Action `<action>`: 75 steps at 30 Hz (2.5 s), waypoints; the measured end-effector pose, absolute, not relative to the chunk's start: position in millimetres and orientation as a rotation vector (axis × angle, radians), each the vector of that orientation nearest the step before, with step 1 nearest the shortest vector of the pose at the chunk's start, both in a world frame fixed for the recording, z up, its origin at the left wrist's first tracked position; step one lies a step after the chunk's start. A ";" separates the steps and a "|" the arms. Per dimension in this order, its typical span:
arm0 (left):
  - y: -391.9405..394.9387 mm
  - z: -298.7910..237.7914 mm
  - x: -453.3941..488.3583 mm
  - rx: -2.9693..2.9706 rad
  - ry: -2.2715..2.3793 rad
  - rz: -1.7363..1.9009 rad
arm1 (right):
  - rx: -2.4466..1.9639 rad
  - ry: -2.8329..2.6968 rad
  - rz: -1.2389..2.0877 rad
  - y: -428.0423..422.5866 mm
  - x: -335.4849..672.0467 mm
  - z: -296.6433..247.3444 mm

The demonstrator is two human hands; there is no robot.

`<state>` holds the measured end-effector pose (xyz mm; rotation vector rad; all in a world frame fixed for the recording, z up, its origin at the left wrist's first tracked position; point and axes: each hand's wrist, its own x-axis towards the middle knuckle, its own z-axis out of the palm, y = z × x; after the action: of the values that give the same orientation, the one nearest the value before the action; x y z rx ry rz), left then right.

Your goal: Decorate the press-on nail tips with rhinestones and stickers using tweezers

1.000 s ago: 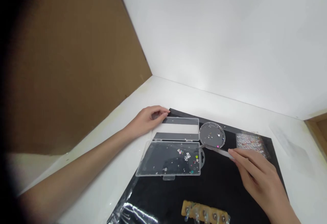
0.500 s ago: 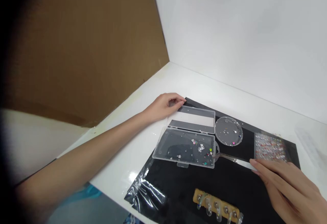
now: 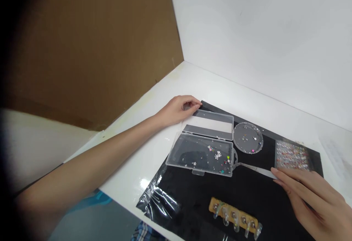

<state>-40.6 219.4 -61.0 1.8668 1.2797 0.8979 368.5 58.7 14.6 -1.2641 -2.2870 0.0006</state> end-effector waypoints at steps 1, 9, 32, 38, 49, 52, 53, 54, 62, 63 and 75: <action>219.4 -61.1 -40.6 1.865 1.277 0.901 | -1.237 -2.315 0.014 58.9 369.4 15.3; 220.1 -58.8 -41.1 1.875 1.284 0.875 | -1.344 -2.258 -0.026 55.2 362.8 15.7; 219.2 -56.9 -42.7 1.858 1.325 0.816 | -1.414 -2.062 -0.449 94.6 345.4 -33.0; 220.3 -57.2 -43.6 1.866 1.334 0.803 | -1.388 -2.084 -0.416 95.4 347.4 -33.6; 220.0 -58.3 -43.5 1.871 1.323 0.826 | -1.342 -2.096 -0.396 94.9 341.4 -27.9; 220.6 -58.9 -43.7 1.876 1.323 0.827 | -1.334 -2.093 -0.380 94.8 341.1 -27.3; 220.7 -59.1 -43.8 1.879 1.324 0.823 | -1.334 -2.088 -0.376 94.6 341.1 -27.6; 220.8 -59.2 -43.8 1.880 1.325 0.818 | -1.335 -2.082 -0.371 94.4 341.2 -28.2; 220.1 -59.4 -43.8 1.883 1.327 0.829 | -1.342 -2.056 -0.324 91.9 339.2 -30.9; 220.0 -59.4 -43.8 1.882 1.330 0.829 | -1.342 -2.054 -0.317 91.5 338.5 -30.6; 219.3 -56.6 -43.0 1.903 1.338 0.809 | -1.309 -2.060 -0.230 93.7 332.4 -29.2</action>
<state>-43.0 219.3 -56.6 1.9028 1.3375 0.8090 332.4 93.7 -29.2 -1.3089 -2.0596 -0.2300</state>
